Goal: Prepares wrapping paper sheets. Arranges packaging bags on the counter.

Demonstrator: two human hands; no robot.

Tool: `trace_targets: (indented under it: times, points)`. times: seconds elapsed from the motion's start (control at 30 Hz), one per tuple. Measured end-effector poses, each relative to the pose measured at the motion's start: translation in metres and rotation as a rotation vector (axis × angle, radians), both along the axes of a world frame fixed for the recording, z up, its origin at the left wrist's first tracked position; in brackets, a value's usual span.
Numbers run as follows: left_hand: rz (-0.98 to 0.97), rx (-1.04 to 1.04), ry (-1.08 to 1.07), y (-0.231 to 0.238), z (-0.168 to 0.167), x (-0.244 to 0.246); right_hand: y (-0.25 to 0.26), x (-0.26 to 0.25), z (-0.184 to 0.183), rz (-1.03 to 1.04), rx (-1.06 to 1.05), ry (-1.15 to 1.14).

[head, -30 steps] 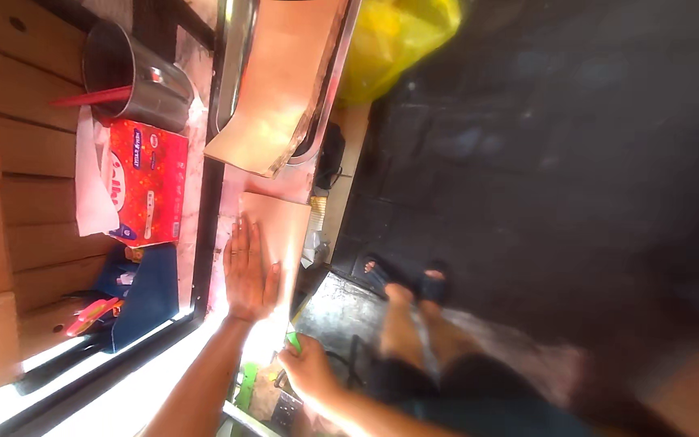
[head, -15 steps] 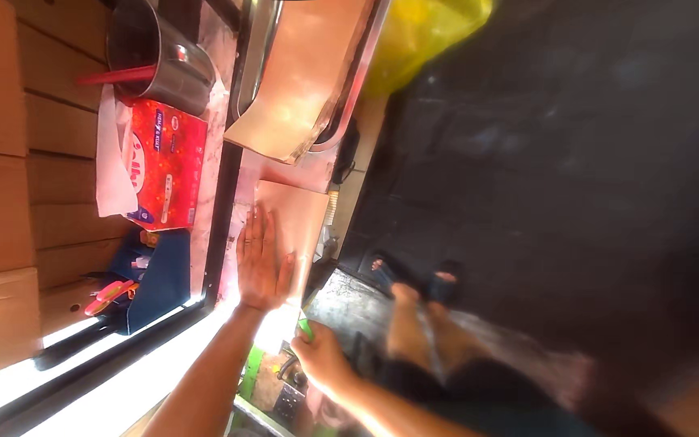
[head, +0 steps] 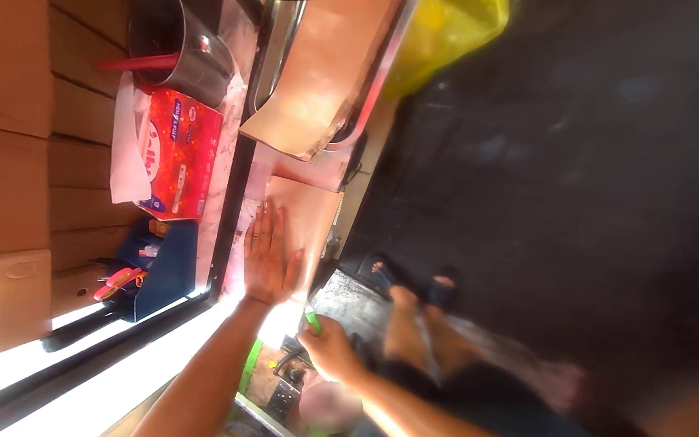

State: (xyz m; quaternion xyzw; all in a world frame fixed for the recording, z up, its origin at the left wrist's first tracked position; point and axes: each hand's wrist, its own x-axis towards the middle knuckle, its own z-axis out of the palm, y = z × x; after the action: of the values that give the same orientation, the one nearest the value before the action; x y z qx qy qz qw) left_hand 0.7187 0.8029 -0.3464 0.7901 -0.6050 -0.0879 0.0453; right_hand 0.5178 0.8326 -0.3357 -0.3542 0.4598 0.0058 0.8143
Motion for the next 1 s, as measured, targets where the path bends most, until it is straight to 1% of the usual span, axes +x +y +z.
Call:
trace_targets:
  times: [0.13, 0.33, 0.53, 0.6, 0.77, 0.87, 1.0]
  points:
    - [0.01, 0.019, -0.018, 0.0, 0.002, -0.003, 0.004, -0.007, 0.005, -0.006, 0.023, 0.019]
    - [-0.002, 0.007, 0.003, -0.001, 0.001, 0.001, -0.012, 0.019, -0.006, -0.003, -0.006, 0.001]
    - [0.008, 0.011, -0.02, -0.001, -0.001, 0.002, 0.0, -0.006, 0.003, -0.04, -0.026, 0.011]
    - [0.009, 0.013, -0.027, 0.001, -0.002, 0.003, 0.001, -0.008, 0.004, -0.036, -0.016, 0.012]
    - [-0.003, 0.012, -0.02, 0.0, 0.0, 0.002, -0.017, 0.024, -0.007, -0.064, 0.01, -0.038]
    - [-0.001, 0.019, -0.023, 0.001, 0.0, 0.001, -0.014, 0.012, -0.006, -0.078, -0.017, -0.046]
    - [-0.002, 0.026, -0.038, -0.001, -0.002, 0.003, -0.008, -0.01, 0.0, -0.058, -0.06, 0.019]
